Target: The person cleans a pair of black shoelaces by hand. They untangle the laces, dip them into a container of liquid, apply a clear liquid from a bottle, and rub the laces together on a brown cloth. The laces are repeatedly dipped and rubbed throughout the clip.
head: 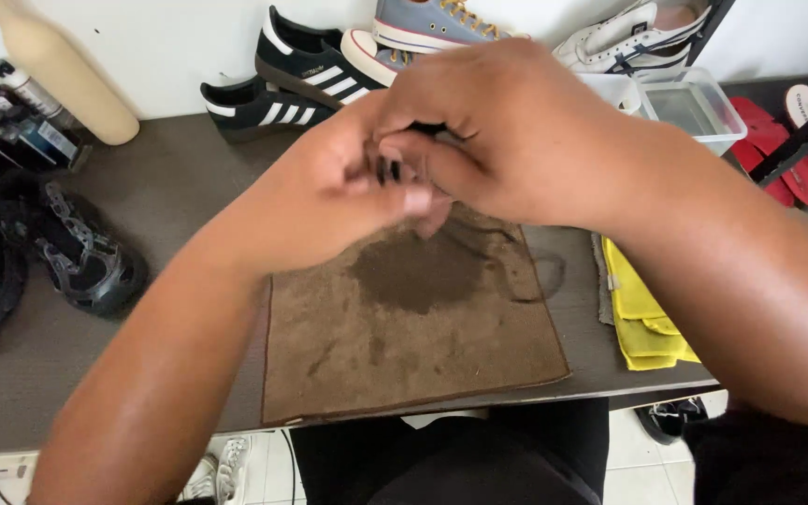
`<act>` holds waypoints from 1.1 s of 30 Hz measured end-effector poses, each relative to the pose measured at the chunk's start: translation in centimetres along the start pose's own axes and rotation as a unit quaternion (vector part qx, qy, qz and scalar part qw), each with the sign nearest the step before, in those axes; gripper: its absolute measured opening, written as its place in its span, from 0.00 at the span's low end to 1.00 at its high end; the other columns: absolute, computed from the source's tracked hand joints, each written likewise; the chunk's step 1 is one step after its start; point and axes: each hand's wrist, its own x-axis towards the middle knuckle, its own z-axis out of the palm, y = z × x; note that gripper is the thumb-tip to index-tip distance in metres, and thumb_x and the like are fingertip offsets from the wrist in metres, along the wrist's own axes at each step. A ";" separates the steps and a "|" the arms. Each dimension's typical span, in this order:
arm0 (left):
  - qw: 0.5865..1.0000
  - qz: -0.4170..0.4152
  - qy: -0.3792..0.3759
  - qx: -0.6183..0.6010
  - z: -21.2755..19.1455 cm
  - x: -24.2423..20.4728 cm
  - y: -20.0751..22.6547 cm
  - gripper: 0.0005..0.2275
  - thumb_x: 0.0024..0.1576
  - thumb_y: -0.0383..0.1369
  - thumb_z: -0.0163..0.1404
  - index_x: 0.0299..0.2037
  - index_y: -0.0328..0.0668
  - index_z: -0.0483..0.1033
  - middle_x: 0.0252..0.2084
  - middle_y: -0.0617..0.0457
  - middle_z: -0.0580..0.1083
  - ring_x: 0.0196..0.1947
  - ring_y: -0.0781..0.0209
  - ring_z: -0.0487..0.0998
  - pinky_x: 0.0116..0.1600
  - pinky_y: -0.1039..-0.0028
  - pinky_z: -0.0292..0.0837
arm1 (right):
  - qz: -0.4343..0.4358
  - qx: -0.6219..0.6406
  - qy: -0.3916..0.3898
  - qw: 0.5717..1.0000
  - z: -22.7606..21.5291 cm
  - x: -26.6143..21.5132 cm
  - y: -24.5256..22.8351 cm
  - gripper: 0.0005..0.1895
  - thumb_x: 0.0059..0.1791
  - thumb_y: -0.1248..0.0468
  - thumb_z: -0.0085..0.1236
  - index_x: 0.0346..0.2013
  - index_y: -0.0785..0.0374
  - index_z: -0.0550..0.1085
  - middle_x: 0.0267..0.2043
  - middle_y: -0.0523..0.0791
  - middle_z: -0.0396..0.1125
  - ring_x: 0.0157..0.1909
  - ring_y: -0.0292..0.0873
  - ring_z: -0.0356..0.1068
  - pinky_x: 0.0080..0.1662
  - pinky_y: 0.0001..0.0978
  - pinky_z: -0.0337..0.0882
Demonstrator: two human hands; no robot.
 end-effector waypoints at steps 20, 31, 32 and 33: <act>0.967 0.123 0.209 -0.079 1.6 3.1 -3.7 0.08 0.70 0.31 0.43 0.55 0.41 0.68 0.52 0.45 0.77 0.22 0.70 0.60 0.26 0.80 0.60 | 0.192 0.391 0.138 0.890 9.2 -4.7 -1.0 0.11 0.57 0.60 0.47 0.51 0.61 0.63 0.45 0.42 0.62 0.48 0.37 0.63 0.51 0.29 0.67; 0.931 0.150 0.225 -0.244 1.3 2.4 -6.8 0.09 0.71 0.32 0.42 0.58 0.41 0.66 0.35 0.50 0.65 0.30 0.61 0.63 0.40 0.69 0.69 | 0.278 0.338 0.059 0.897 11.9 -6.7 0.2 0.13 0.49 0.55 0.64 0.42 0.58 0.77 0.31 0.35 0.66 0.31 0.30 0.60 0.36 0.22 0.60; 0.928 0.156 0.217 -0.261 1.3 2.1 -7.0 0.08 0.71 0.32 0.42 0.56 0.42 0.68 0.35 0.49 0.65 0.32 0.59 0.64 0.42 0.68 0.68 | 0.281 0.309 0.048 0.908 12.2 -7.0 0.5 0.08 0.52 0.57 0.59 0.38 0.57 0.77 0.30 0.35 0.67 0.32 0.31 0.62 0.39 0.24 0.63; 0.923 0.163 0.209 -0.278 1.4 1.9 -7.2 0.06 0.70 0.31 0.43 0.54 0.42 0.69 0.35 0.48 0.66 0.34 0.57 0.66 0.44 0.67 0.67 | 0.283 0.279 0.036 0.917 12.4 -7.3 0.7 0.09 0.56 0.60 0.53 0.33 0.56 0.78 0.29 0.35 0.68 0.33 0.32 0.64 0.42 0.27 0.65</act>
